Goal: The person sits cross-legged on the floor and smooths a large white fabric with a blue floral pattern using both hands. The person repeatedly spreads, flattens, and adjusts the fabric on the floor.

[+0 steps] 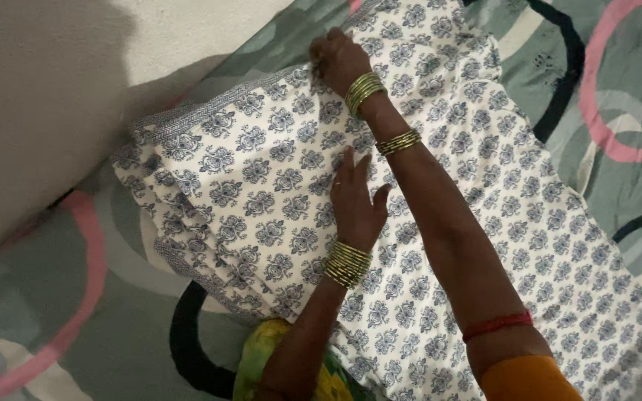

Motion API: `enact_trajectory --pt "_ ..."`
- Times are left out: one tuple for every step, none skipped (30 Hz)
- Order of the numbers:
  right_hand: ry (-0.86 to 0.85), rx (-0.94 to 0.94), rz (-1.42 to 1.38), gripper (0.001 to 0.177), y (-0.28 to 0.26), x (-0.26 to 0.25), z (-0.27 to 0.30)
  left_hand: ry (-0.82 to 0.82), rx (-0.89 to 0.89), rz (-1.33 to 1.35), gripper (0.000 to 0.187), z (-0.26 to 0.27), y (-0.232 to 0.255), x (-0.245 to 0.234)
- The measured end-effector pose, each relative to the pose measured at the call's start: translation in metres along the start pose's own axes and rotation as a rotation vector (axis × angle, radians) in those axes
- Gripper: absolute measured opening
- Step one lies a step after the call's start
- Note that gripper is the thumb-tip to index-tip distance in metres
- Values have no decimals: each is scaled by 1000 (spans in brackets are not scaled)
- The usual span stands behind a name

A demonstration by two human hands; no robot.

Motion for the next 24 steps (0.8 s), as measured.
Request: enact_trajectory --pt "-6 12 30 12 3 5 -4 3 -2 -22 63 -1 0 0" --pt "66 13 48 12 6 11 -8 1 -7 -44 63 0 -2 0" --pt "137 13 67 12 8 16 -13 35 0 -59 62 0 -4 0" --pt "210 15 87 12 12 19 -19 68 9 -74 61 -1 -5 1" --pt "217 38 -481 9 13 25 -23 100 19 -88 60 -1 -6 2" --pt "219 60 -1042 7 13 29 -25 84 9 -102 62 -2 -8 3" --pt "211 81 -1604 7 13 29 -22 68 -1 -117 64 -2 -12 4" --pt "241 -46 -1206 18 10 22 -15 48 -5 -133 66 -4 -15 5" --pt "259 -159 -805 32 4 14 -2 44 -1 -145 70 -6 -18 6" --pt "259 -257 -397 46 0 4 22 37 -1 -153 75 -7 -19 8" --pt "298 -217 -364 53 0 -8 50 30 0 -161 79 -8 -20 11" --pt "336 -177 -332 61 2 -23 83 16 0 -178 78 -6 -22 13" --pt "346 -54 -405 60 4 -37 121 3 0 -194 76 -5 -23 15" --pt "358 70 -479 59 5 -52 160 -9 2 -213 75 -6 -23 16" --pt "360 165 -396 55 4 -66 200 -41 -16 -267 75 -7 -23 16" --pt "363 263 -311 53 -1 -78 241 -76 -29 -321 75 -8 -23 17" --pt "293 321 -226 53 -11 -84 281 -111 -42 -375 75 -8 -23 17" --pt "224 378 -140 54 -24 -90 317 -142 -29 -389 72 -8 -21 17" --pt "149 399 -16 58 -38 -93 349 -174 -16 -403 70 -6 -20 17" --pt "74 419 108 62 -50 -96 375 -204 0 -416 68 -3 -16 20" --pt "56 458 109 63 -63 -99 403 -211 89 -395 68 1 -8 27" --pt "39 500 109 64 -75 -101 426 -218 179 -373 68 7 -1 35" --pt "21 531 127 65 -83 -101 445 -225 269 -349 69 16 5 44" --pt "5 563 145 67 -90 -101 460 -315 341 -347 66 28 10 55"
Point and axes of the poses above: each hand's wrist, its own z-axis away from the middle knuckle, its own x-axis out of the palm, y = z × x, the point moved 2 cm from there along -z, towards the middle knuckle, and after that the axes turned 5 degrees about -x, right-handed, at the moved point
